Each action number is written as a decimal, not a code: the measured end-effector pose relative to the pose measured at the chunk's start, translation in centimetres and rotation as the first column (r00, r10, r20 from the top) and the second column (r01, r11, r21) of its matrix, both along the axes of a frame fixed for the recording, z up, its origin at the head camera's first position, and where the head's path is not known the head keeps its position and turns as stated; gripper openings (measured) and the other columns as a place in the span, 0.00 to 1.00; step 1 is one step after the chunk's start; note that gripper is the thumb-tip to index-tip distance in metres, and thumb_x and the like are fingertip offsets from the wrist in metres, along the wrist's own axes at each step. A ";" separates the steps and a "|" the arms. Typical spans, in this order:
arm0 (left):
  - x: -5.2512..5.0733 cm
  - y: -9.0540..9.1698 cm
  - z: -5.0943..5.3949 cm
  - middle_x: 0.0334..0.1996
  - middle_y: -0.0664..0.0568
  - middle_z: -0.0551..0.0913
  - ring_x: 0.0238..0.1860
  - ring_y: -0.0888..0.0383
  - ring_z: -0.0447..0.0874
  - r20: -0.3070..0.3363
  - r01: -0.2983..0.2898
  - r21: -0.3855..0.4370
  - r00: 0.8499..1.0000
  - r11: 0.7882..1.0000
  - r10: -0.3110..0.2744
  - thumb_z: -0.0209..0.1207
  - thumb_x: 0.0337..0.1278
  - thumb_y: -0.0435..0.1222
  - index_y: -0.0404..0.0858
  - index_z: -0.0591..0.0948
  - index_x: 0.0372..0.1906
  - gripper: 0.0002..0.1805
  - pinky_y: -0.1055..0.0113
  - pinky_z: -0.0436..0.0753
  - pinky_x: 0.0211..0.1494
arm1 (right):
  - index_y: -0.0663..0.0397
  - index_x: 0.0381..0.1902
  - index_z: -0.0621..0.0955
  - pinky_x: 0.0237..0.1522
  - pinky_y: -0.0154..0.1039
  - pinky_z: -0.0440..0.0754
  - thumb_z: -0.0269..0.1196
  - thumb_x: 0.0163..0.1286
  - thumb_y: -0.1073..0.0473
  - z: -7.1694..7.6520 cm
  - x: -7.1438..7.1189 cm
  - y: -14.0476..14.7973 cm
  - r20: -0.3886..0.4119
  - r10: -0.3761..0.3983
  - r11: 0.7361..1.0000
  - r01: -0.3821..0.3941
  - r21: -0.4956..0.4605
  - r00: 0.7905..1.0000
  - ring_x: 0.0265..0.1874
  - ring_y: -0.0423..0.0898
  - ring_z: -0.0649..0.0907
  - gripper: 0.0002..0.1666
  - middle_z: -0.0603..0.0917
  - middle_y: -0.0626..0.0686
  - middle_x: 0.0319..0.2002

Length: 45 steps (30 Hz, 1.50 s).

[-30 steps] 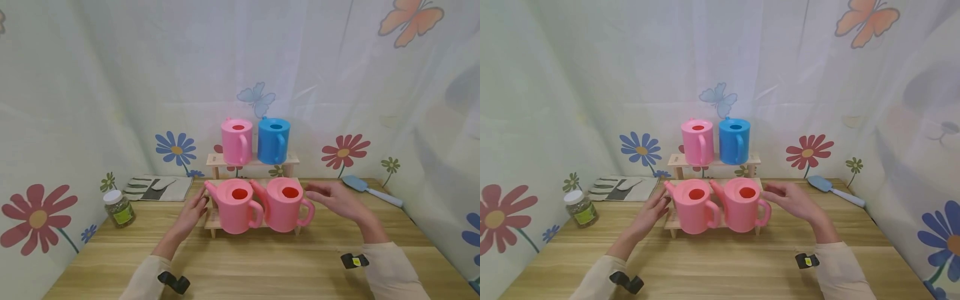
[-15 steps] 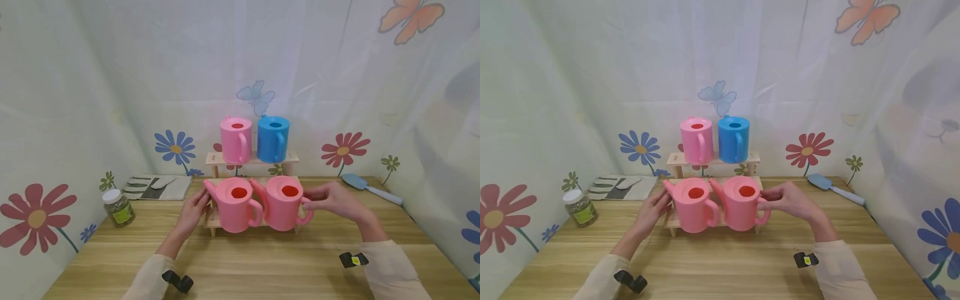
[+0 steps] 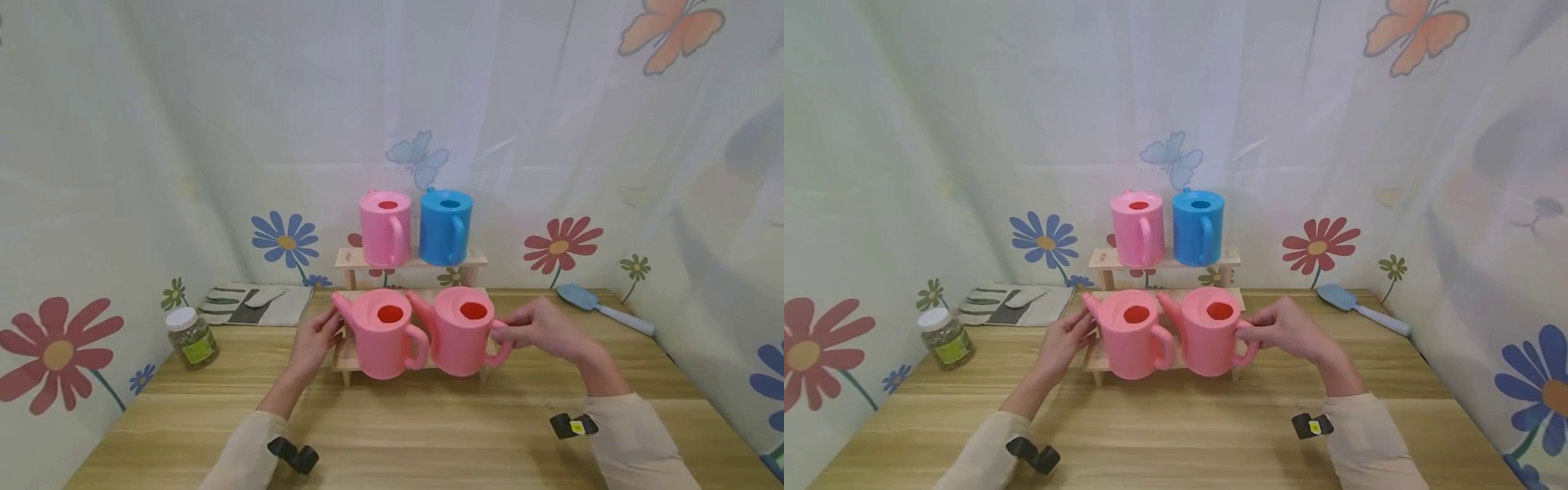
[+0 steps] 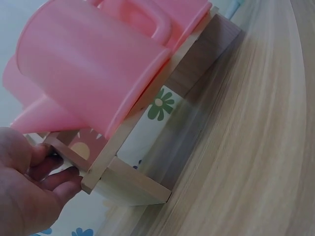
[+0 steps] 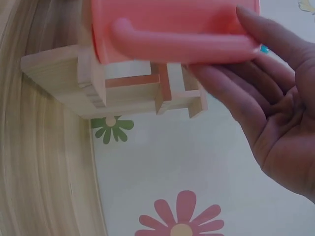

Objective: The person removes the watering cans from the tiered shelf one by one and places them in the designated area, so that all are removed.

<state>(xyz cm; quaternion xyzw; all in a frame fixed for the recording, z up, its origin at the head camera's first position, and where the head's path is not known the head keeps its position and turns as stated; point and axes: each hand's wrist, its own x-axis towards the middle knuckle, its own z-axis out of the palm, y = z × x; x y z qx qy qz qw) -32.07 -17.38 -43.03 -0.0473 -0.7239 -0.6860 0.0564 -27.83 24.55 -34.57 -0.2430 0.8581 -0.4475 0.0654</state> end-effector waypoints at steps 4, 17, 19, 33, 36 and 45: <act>0.1 0.1 0.1 0.70 0.41 0.69 0.66 0.43 0.73 -0.007 -0.009 0.002 1.000 1.000 0.009 0.46 0.79 0.32 0.35 0.69 0.72 0.22 0.55 0.78 0.62 | 0.59 0.45 0.89 0.39 0.45 0.89 0.72 0.65 0.52 0.6 0.4 0.1 -0.001 -0.093 0.995 0.093 -0.036 0.996 0.31 0.52 0.89 0.17 0.89 0.54 0.31; -0.1 0.2 -0.1 0.70 0.42 0.69 0.67 0.43 0.72 0.003 -0.009 0.011 1.000 1.000 0.009 0.46 0.79 0.32 0.36 0.68 0.73 0.23 0.54 0.78 0.63 | 0.58 0.46 0.89 0.41 0.44 0.87 0.74 0.62 0.52 4.6 3.8 3.9 -0.088 -0.262 0.965 0.257 -0.059 0.961 0.40 0.52 0.85 0.18 0.90 0.54 0.36; -0.2 0.2 -0.1 0.70 0.43 0.69 0.67 0.44 0.72 0.007 -0.005 0.008 1.000 1.000 0.005 0.47 0.79 0.33 0.37 0.68 0.73 0.23 0.54 0.78 0.63 | 0.57 0.46 0.89 0.41 0.43 0.87 0.74 0.63 0.50 5.2 4.4 4.9 -0.098 -0.300 0.954 0.298 -0.038 0.949 0.40 0.49 0.86 0.19 0.90 0.53 0.36; 0.1 0.0 -0.2 0.69 0.44 0.71 0.66 0.45 0.73 0.019 -0.016 0.000 1.000 1.000 0.016 0.48 0.79 0.35 0.38 0.69 0.73 0.23 0.55 0.78 0.62 | 0.69 0.55 0.83 0.34 0.37 0.86 0.70 0.64 0.40 4.9 3.9 8.4 -0.084 -0.542 0.834 0.548 0.067 0.836 0.37 0.51 0.85 0.38 0.89 0.57 0.37; 0.0 0.0 0.0 0.69 0.44 0.71 0.66 0.45 0.73 0.020 -0.014 -0.006 1.000 1.000 0.014 0.48 0.79 0.35 0.39 0.69 0.73 0.23 0.54 0.78 0.63 | 0.73 0.55 0.82 0.35 0.31 0.86 0.71 0.64 0.43 3.5 2.2 8.1 -0.045 -0.562 0.827 0.562 -0.022 0.826 0.33 0.47 0.88 0.38 0.89 0.59 0.36; 0.0 0.1 0.2 0.69 0.43 0.70 0.66 0.44 0.72 0.027 -0.003 0.000 1.000 1.000 0.003 0.48 0.79 0.34 0.38 0.69 0.73 0.23 0.55 0.78 0.62 | 0.72 0.56 0.81 0.44 0.40 0.87 0.72 0.65 0.48 -0.5 -2.3 5.0 0.075 -0.628 0.763 0.632 -0.139 0.775 0.38 0.49 0.89 0.34 0.87 0.63 0.42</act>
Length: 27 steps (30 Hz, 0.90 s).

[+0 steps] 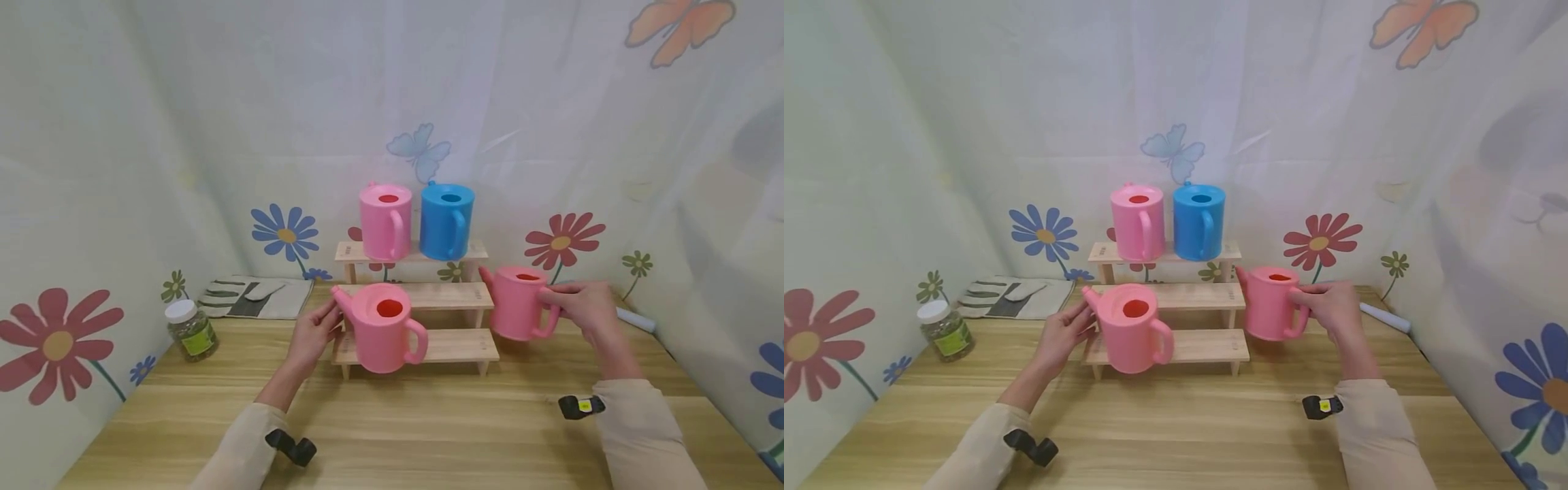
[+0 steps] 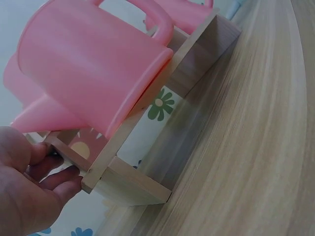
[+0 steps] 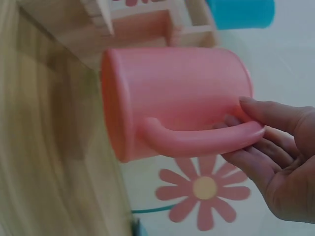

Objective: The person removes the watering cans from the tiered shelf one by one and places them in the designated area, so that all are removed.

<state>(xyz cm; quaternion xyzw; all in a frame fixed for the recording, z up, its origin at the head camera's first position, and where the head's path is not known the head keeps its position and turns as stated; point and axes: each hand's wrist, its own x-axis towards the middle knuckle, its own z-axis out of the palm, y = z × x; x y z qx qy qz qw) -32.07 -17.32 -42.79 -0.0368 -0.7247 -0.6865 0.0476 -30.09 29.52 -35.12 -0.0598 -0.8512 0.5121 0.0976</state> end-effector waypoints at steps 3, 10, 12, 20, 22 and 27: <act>0.0 0.1 0.1 0.69 0.43 0.70 0.67 0.45 0.72 -0.005 0.003 0.008 1.000 1.000 -0.003 0.48 0.79 0.34 0.38 0.69 0.73 0.23 0.55 0.78 0.62 | 0.68 0.57 0.82 0.44 0.36 0.87 0.71 0.65 0.45 -1.0 -1.0 -0.8 -0.007 -0.059 0.998 0.059 0.008 0.998 0.44 0.54 0.86 0.34 0.86 0.65 0.48; 0.0 0.1 0.1 0.70 0.43 0.69 0.67 0.45 0.72 -0.016 0.009 0.036 1.000 0.999 -0.008 0.48 0.78 0.34 0.37 0.68 0.73 0.23 0.55 0.77 0.64 | 0.60 0.58 0.83 0.39 0.28 0.83 0.69 0.67 0.45 -3.1 -2.3 -2.0 -0.030 -0.102 0.995 0.101 -0.019 0.994 0.48 0.57 0.83 0.30 0.85 0.63 0.52; 0.0 0.1 0.0 0.70 0.43 0.69 0.67 0.45 0.71 -0.017 0.010 0.040 1.000 0.999 -0.009 0.48 0.78 0.34 0.37 0.68 0.73 0.23 0.54 0.77 0.64 | 0.59 0.58 0.84 0.41 0.29 0.83 0.70 0.67 0.45 -3.6 -2.5 -2.5 -0.028 -0.114 0.993 0.113 -0.029 0.993 0.48 0.57 0.82 0.29 0.85 0.61 0.53; 0.2 0.0 -0.1 0.70 0.43 0.69 0.67 0.45 0.71 0.004 0.003 0.028 1.000 1.000 -0.003 0.47 0.79 0.34 0.37 0.68 0.73 0.23 0.56 0.77 0.63 | 0.57 0.53 0.86 0.34 0.34 0.78 0.71 0.65 0.45 -5.7 -3.3 -4.0 -0.082 -0.191 0.982 0.191 -0.004 0.978 0.41 0.52 0.79 0.27 0.87 0.60 0.50; 0.3 0.0 -0.1 0.70 0.43 0.69 0.67 0.45 0.71 0.011 0.002 0.024 1.000 1.000 -0.002 0.47 0.79 0.34 0.37 0.68 0.73 0.23 0.56 0.78 0.63 | 0.57 0.54 0.86 0.34 0.34 0.78 0.71 0.65 0.46 -6.0 -3.5 -4.1 -0.095 -0.188 0.982 0.189 0.009 0.978 0.42 0.52 0.80 0.26 0.87 0.60 0.49; 0.3 -0.1 0.0 0.70 0.43 0.69 0.67 0.44 0.72 -0.005 0.003 0.006 1.000 1.000 -0.003 0.47 0.79 0.35 0.37 0.68 0.73 0.23 0.55 0.78 0.63 | 0.57 0.61 0.82 0.51 0.45 0.83 0.67 0.70 0.51 -6.5 -3.8 -4.1 -0.087 -0.100 0.995 0.102 0.012 0.991 0.50 0.55 0.81 0.26 0.84 0.61 0.55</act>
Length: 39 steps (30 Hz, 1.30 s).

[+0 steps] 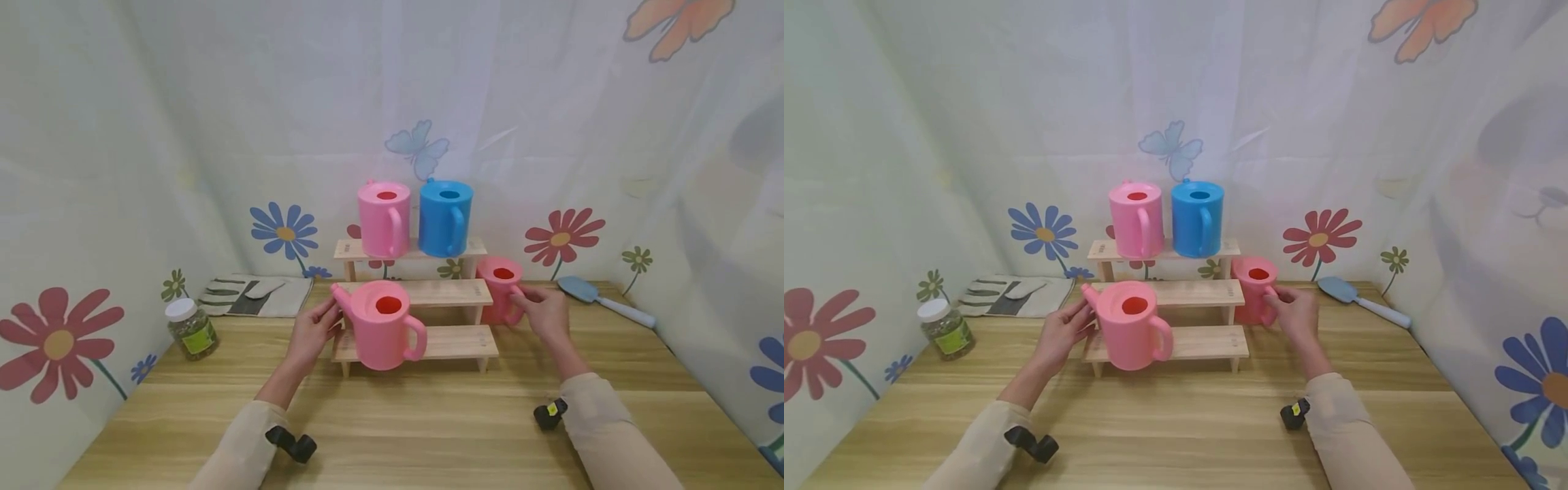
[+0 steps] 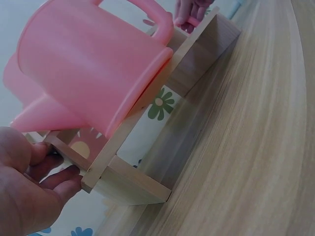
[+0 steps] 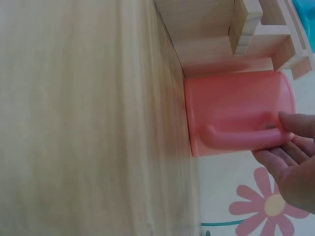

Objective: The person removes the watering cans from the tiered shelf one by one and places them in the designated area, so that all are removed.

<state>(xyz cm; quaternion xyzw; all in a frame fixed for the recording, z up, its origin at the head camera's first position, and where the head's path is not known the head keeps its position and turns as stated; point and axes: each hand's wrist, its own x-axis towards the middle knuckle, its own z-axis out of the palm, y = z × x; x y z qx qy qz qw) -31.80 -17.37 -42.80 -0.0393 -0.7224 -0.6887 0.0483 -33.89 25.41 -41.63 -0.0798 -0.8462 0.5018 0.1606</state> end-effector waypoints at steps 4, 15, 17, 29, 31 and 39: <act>-0.1 0.0 0.0 0.69 0.43 0.70 0.67 0.44 0.72 0.000 -0.008 -0.013 1.000 1.000 0.008 0.48 0.79 0.35 0.39 0.68 0.73 0.23 0.55 0.78 0.63 | 0.60 0.64 0.78 0.59 0.54 0.80 0.65 0.73 0.57 -0.1 -0.2 0.0 -0.013 0.096 0.995 -0.096 0.010 0.995 0.56 0.59 0.81 0.25 0.82 0.63 0.58; -0.1 0.0 0.1 0.70 0.45 0.70 0.66 0.45 0.73 0.009 -0.005 -0.008 1.000 1.000 0.005 0.47 0.79 0.34 0.40 0.69 0.73 0.22 0.57 0.79 0.62 | 0.60 0.67 0.76 0.55 0.54 0.83 0.64 0.73 0.60 -0.2 -0.2 -0.3 -0.034 0.148 0.985 -0.144 0.091 0.988 0.53 0.58 0.83 0.26 0.81 0.62 0.58; -0.2 -0.1 0.0 0.69 0.44 0.71 0.66 0.45 0.73 0.004 -0.001 -0.004 1.000 1.000 0.001 0.48 0.79 0.34 0.39 0.69 0.73 0.23 0.56 0.79 0.62 | 0.60 0.68 0.75 0.57 0.55 0.81 0.63 0.74 0.58 0.1 0.0 -0.2 -0.013 0.163 0.982 -0.161 0.095 0.987 0.55 0.59 0.82 0.27 0.81 0.63 0.59; -0.1 0.0 0.3 0.69 0.43 0.71 0.66 0.45 0.73 0.019 -0.003 -0.003 1.000 1.000 0.003 0.49 0.78 0.37 0.39 0.69 0.73 0.23 0.55 0.77 0.64 | 0.60 0.66 0.77 0.57 0.44 0.81 0.69 0.68 0.46 7.6 5.0 -2.0 -0.150 0.233 0.972 -0.223 0.078 0.961 0.57 0.56 0.82 0.35 0.83 0.59 0.58; -0.1 0.0 0.3 0.69 0.43 0.71 0.66 0.44 0.73 0.024 -0.006 -0.005 1.000 1.000 0.006 0.49 0.78 0.38 0.39 0.69 0.73 0.24 0.54 0.77 0.64 | 0.57 0.64 0.79 0.55 0.37 0.81 0.70 0.67 0.47 8.3 6.0 -3.4 -0.175 0.272 0.962 -0.266 0.060 0.946 0.55 0.53 0.84 0.32 0.85 0.57 0.55; 0.0 0.1 0.1 0.69 0.43 0.70 0.66 0.44 0.73 0.009 -0.002 0.004 1.000 1.000 0.002 0.49 0.78 0.36 0.38 0.68 0.73 0.23 0.55 0.78 0.63 | 0.56 0.54 0.86 0.48 0.35 0.85 0.73 0.63 0.54 6.7 9.0 -10.0 -0.295 0.416 0.902 -0.431 0.013 0.860 0.45 0.47 0.88 0.22 0.89 0.53 0.45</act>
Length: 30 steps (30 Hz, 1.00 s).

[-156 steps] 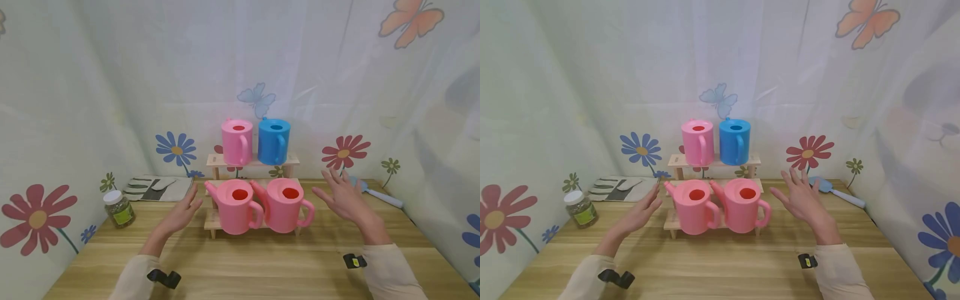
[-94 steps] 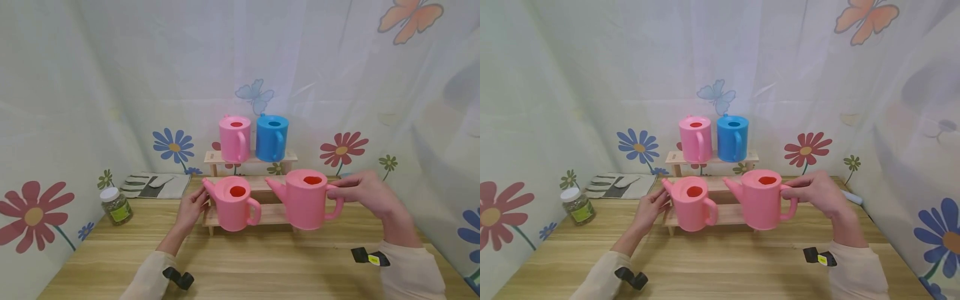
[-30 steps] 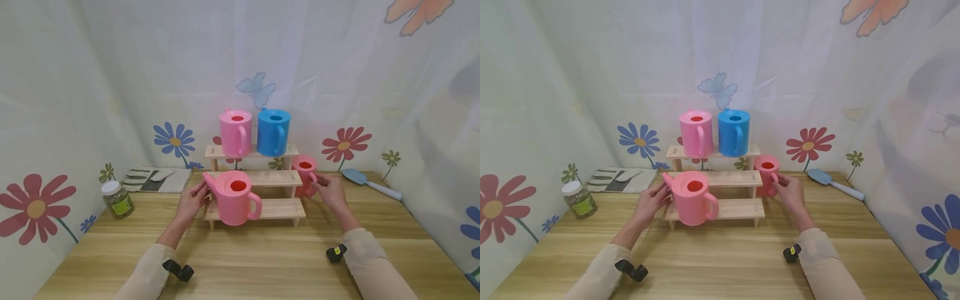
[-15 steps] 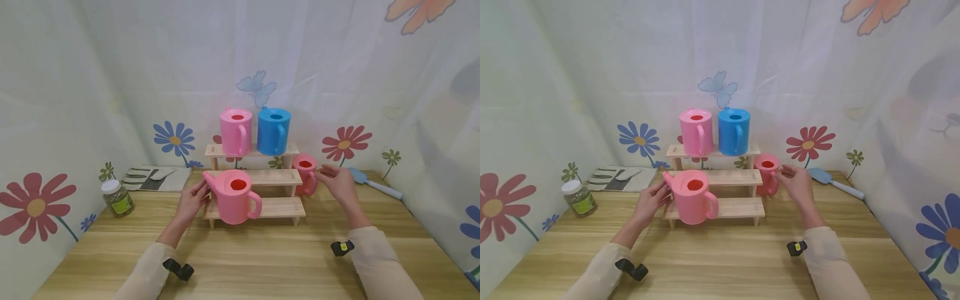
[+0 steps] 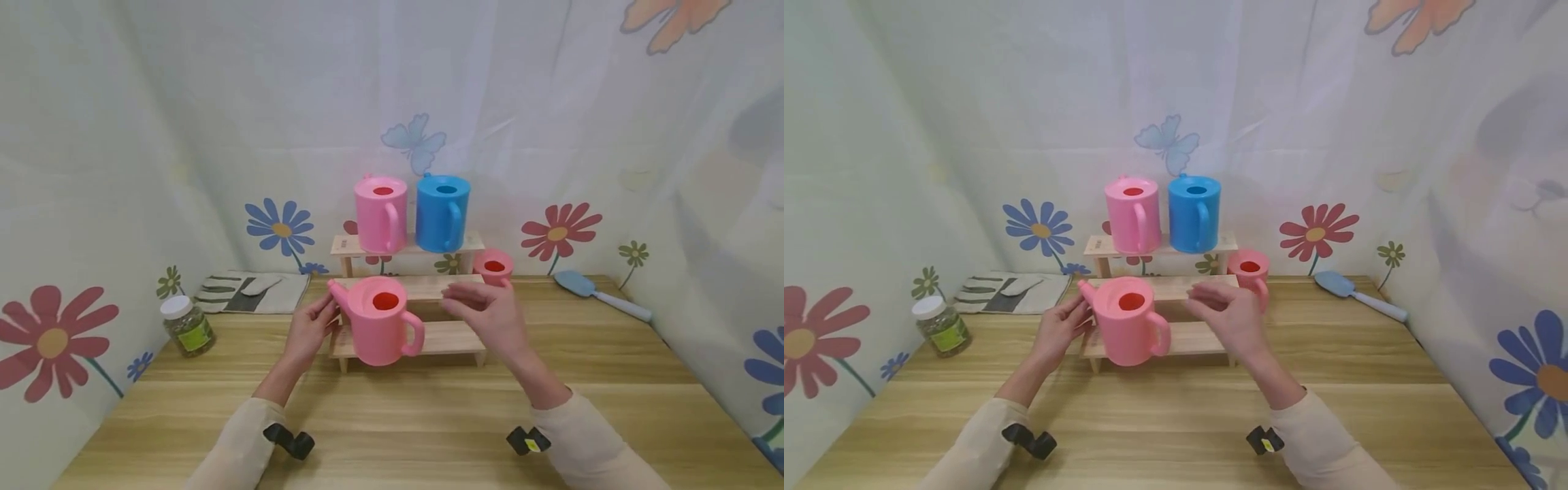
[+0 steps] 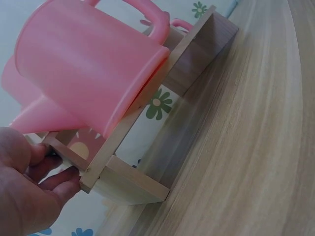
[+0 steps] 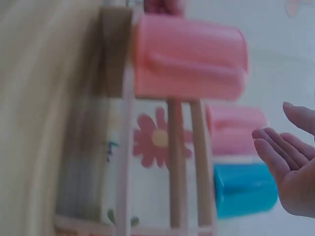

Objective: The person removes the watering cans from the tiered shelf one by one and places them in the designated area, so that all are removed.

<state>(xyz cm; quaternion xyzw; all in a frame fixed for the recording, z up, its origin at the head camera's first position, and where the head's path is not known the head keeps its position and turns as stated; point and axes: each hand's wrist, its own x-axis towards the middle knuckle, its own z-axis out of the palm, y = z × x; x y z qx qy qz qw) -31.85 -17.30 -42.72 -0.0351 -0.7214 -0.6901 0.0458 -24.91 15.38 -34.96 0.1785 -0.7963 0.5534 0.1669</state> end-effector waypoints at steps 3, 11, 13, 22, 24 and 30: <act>0.1 -0.3 -0.2 0.70 0.42 0.70 0.67 0.44 0.72 -0.008 -0.003 0.005 1.000 1.000 0.003 0.47 0.79 0.34 0.37 0.67 0.73 0.23 0.56 0.78 0.63 | 0.54 0.51 0.87 0.46 0.36 0.86 0.75 0.61 0.54 -1.3 0.3 -2.1 -0.009 0.064 0.998 -0.064 -0.023 0.998 0.43 0.47 0.88 0.21 0.89 0.51 0.43; 0.1 -0.4 -0.5 0.70 0.40 0.68 0.67 0.42 0.71 -0.032 -0.003 0.014 0.999 1.000 0.003 0.46 0.79 0.33 0.35 0.67 0.73 0.23 0.54 0.76 0.63 | 0.56 0.52 0.87 0.42 0.37 0.88 0.76 0.59 0.52 -4.2 0.1 -5.0 0.021 0.085 0.991 -0.082 -0.105 0.996 0.43 0.47 0.88 0.25 0.89 0.52 0.45; 0.2 -0.2 -0.6 0.70 0.41 0.68 0.67 0.42 0.71 -0.019 0.001 0.013 1.000 1.000 -0.001 0.46 0.79 0.33 0.35 0.66 0.74 0.24 0.53 0.76 0.64 | 0.57 0.52 0.86 0.40 0.36 0.88 0.76 0.59 0.51 -4.5 0.0 -5.1 0.039 0.063 0.993 -0.059 -0.107 0.997 0.43 0.47 0.88 0.26 0.89 0.52 0.46; 0.5 0.3 -0.6 0.68 0.40 0.71 0.66 0.43 0.73 -0.013 -0.017 0.029 1.000 0.999 0.017 0.47 0.78 0.32 0.35 0.67 0.73 0.23 0.55 0.78 0.62 | 0.48 0.51 0.89 0.21 0.32 0.72 0.74 0.62 0.49 -4.0 -0.1 -4.8 0.100 0.115 0.992 -0.111 -0.053 0.988 0.33 0.45 0.83 0.20 0.90 0.45 0.39; 0.4 0.2 -0.4 0.68 0.40 0.71 0.66 0.44 0.73 -0.018 -0.021 0.017 1.000 1.000 0.022 0.47 0.79 0.33 0.35 0.68 0.73 0.23 0.55 0.78 0.62 | 0.48 0.50 0.89 0.19 0.32 0.68 0.73 0.63 0.49 -3.7 -0.2 -4.7 0.106 0.139 0.990 -0.136 -0.034 0.985 0.27 0.45 0.78 0.19 0.90 0.45 0.34; 0.0 0.0 0.0 0.69 0.41 0.71 0.66 0.45 0.73 0.008 -0.013 -0.011 1.000 1.000 0.013 0.47 0.79 0.35 0.36 0.67 0.73 0.23 0.55 0.78 0.63 | 0.46 0.49 0.89 0.16 0.34 0.58 0.72 0.64 0.49 -3.4 -0.4 -4.4 0.136 0.156 0.988 -0.155 -0.020 0.978 0.20 0.45 0.68 0.17 0.89 0.45 0.28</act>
